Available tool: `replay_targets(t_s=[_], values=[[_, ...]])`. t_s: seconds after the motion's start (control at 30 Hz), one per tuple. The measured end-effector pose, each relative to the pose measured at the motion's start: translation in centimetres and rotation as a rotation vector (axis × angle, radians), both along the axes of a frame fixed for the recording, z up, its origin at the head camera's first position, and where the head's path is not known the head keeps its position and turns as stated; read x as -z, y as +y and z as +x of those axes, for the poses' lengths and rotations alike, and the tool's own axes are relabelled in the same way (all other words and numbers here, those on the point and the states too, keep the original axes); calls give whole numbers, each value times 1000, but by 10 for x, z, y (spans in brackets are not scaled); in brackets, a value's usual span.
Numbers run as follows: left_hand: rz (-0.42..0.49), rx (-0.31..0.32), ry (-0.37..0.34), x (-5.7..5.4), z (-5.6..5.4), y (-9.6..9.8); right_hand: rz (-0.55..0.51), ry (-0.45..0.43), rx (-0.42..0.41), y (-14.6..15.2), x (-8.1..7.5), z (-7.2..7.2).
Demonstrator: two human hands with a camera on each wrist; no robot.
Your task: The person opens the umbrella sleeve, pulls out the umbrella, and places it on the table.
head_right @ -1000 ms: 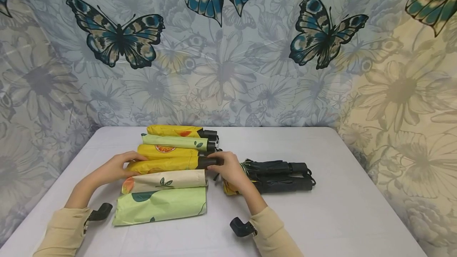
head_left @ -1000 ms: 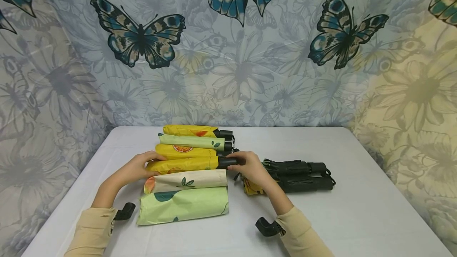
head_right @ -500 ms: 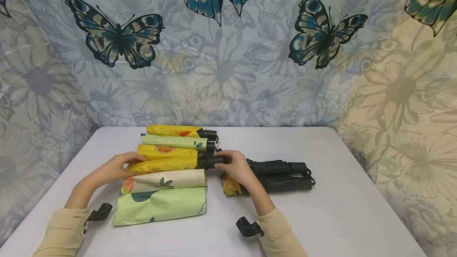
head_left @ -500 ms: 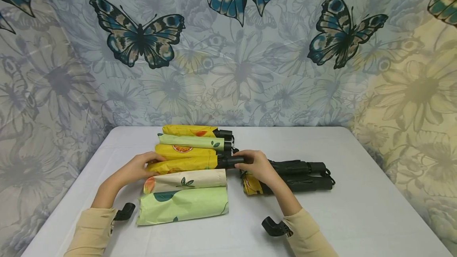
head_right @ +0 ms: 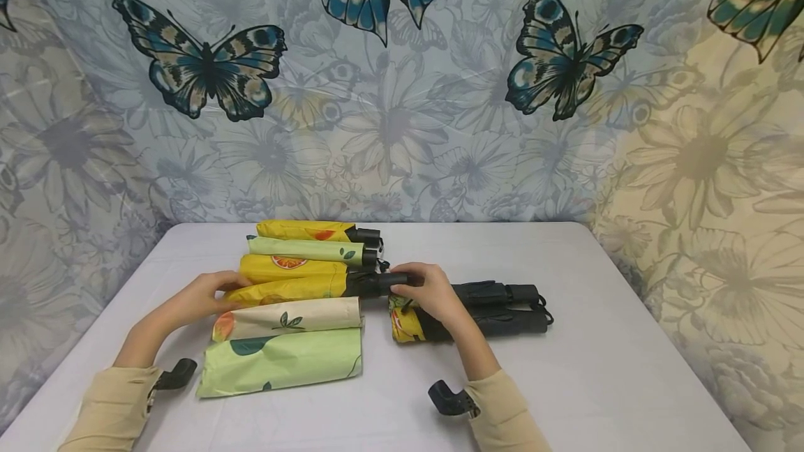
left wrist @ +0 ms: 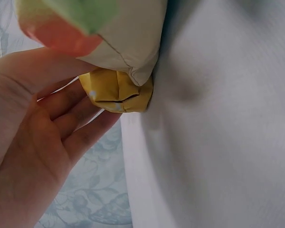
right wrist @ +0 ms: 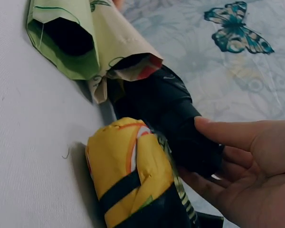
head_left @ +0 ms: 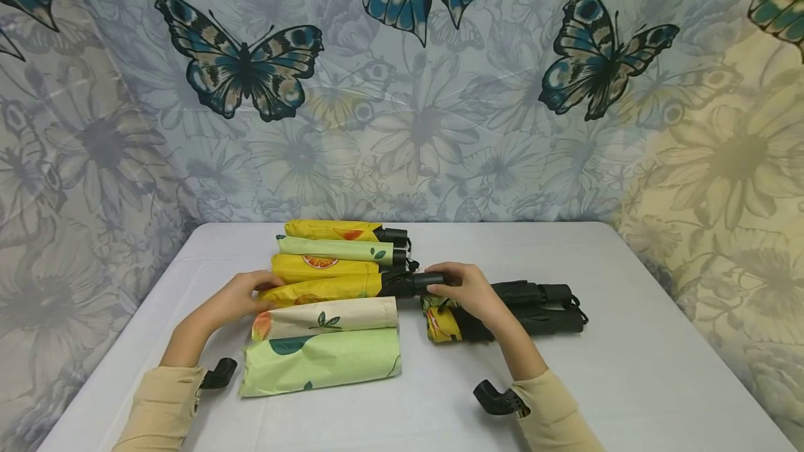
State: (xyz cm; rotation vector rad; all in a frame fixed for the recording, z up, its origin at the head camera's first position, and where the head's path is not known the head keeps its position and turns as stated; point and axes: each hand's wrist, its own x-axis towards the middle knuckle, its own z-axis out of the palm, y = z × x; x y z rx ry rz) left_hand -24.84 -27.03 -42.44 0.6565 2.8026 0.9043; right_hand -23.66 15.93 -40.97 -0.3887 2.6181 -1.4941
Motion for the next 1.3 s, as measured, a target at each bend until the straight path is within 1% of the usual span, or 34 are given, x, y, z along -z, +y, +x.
replay_targets(t_s=[0.13, 0.33, 0.5, 0.63, 0.8, 1.03, 1.3], values=[[2, -5, 3, 0, 0, -1, 14, -13, 6, 4, -1, -1], [9, -13, -6, 1, -1, -2, -12, -35, 24, 5, -1, -1], [36, -22, -26, 1, -4, -2, -31, -77, 48, 7, -1, 0], [51, -23, -28, 2, -4, -3, -61, -124, 69, 10, -1, 0], [52, -21, -19, 2, -5, -3, -57, -133, 72, 15, -3, 0], [49, -32, -19, 4, -6, -3, -65, -134, 101, 22, -7, -1], [53, -15, -13, 5, -6, -2, -90, -153, 119, 28, -7, -2]])
